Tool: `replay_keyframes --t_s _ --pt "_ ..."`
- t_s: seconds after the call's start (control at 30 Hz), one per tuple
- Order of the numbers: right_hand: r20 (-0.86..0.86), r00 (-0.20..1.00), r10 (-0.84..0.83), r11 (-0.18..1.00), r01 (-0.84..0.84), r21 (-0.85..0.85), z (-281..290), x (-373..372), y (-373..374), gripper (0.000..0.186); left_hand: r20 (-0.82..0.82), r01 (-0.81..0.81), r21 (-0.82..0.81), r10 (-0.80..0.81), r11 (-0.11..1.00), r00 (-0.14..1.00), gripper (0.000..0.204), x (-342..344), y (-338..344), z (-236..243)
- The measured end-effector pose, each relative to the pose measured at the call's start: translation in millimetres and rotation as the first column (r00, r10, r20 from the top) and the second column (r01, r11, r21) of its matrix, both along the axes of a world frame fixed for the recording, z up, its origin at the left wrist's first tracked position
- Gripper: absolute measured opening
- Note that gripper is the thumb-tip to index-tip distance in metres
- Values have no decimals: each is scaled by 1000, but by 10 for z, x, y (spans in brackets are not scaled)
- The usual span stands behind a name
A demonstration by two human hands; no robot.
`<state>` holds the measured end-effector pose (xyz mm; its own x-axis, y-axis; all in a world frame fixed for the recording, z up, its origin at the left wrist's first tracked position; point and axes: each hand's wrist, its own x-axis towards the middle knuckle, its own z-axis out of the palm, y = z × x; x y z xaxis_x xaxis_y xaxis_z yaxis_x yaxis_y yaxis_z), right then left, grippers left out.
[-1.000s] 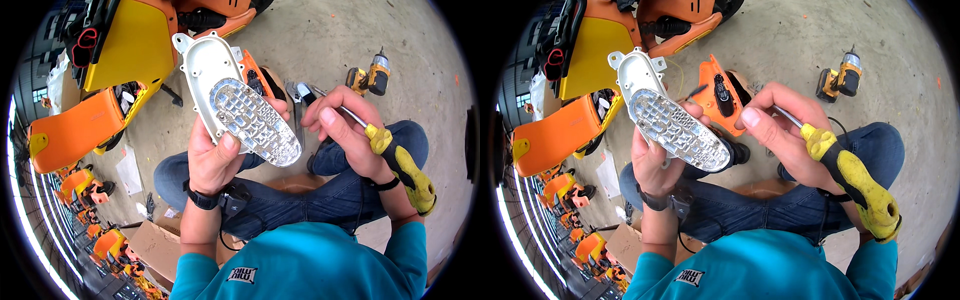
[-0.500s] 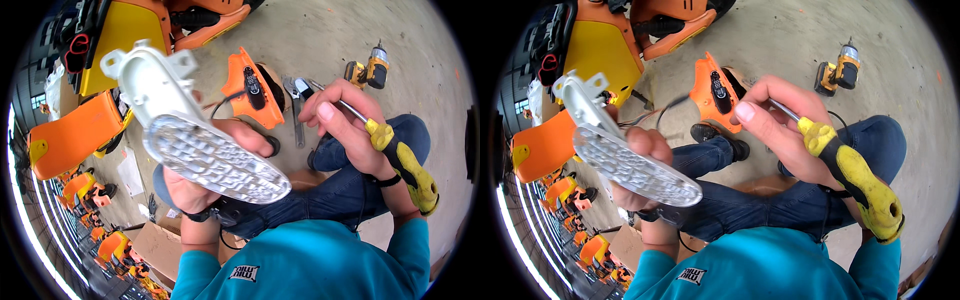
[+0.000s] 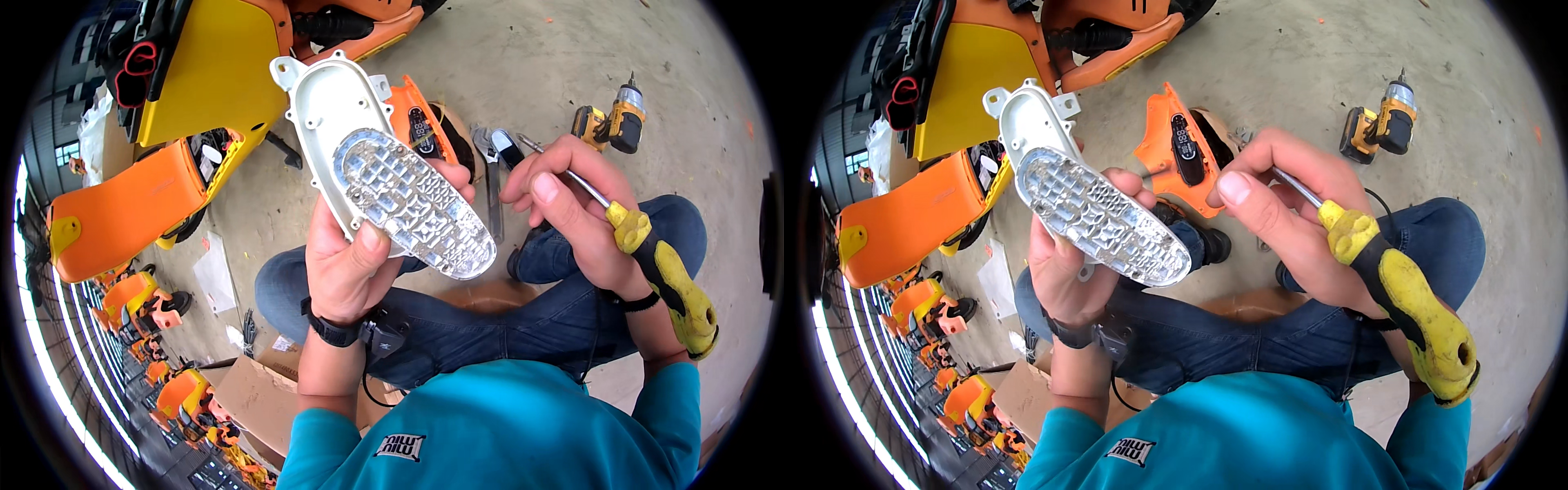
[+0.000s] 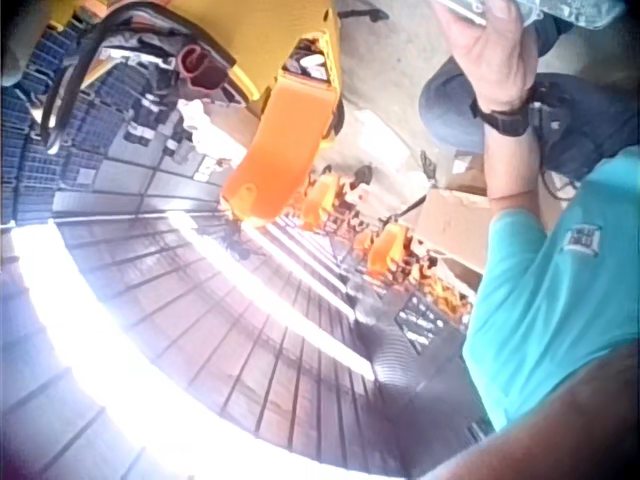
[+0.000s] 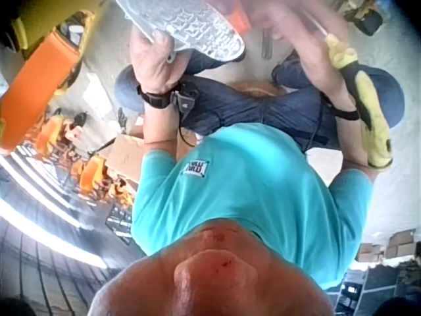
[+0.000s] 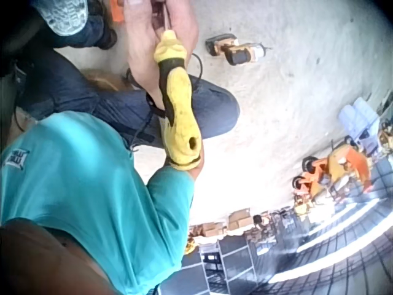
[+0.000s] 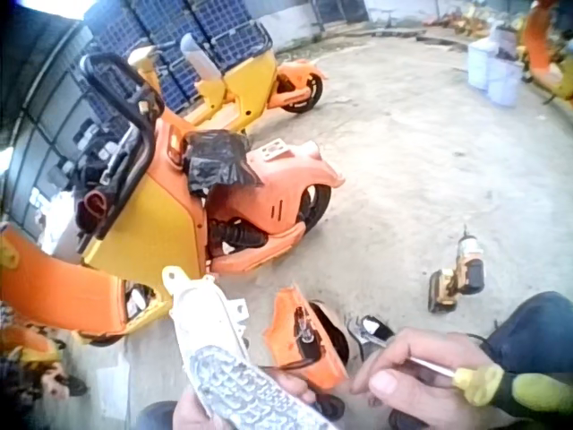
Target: The person disassembles a light fixture by removing screws with a screwdriver, then separates the circuit board from the housing by hand.
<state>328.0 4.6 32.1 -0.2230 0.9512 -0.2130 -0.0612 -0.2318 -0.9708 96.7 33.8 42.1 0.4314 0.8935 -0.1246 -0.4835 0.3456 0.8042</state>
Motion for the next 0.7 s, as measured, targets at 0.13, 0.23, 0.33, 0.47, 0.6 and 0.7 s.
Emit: replay_keyframes --t_s 0.13,0.23,0.33,0.47,0.6,0.7 --pt "13 1000 3 1000 -3 7 -9 22 0 22 -1 10 -6 -10 1000 1000 83 24 9 18" --pt "12 1000 1 1000 -2 17 -5 26 -3 22 14 31 -7 -31 999 999 82 13 22 -20" --pt "15 1000 4 1000 -5 27 -2 33 -7 23 20 43 -14 -42 999 999 82 10 23 -16" --pt "30 1000 10 1000 -11 20 11 32 -4 23 30 38 -24 -37 999 999 82 4 10 -25" --pt "18 1000 8 1000 -8 22 11 30 -9 23 30 51 -10 -51 999 998 81 -13 19 -44" --pt "19 1000 11 1000 -11 21 14 28 -9 22 29 51 -16 -51 999 998 81 -13 16 -37"
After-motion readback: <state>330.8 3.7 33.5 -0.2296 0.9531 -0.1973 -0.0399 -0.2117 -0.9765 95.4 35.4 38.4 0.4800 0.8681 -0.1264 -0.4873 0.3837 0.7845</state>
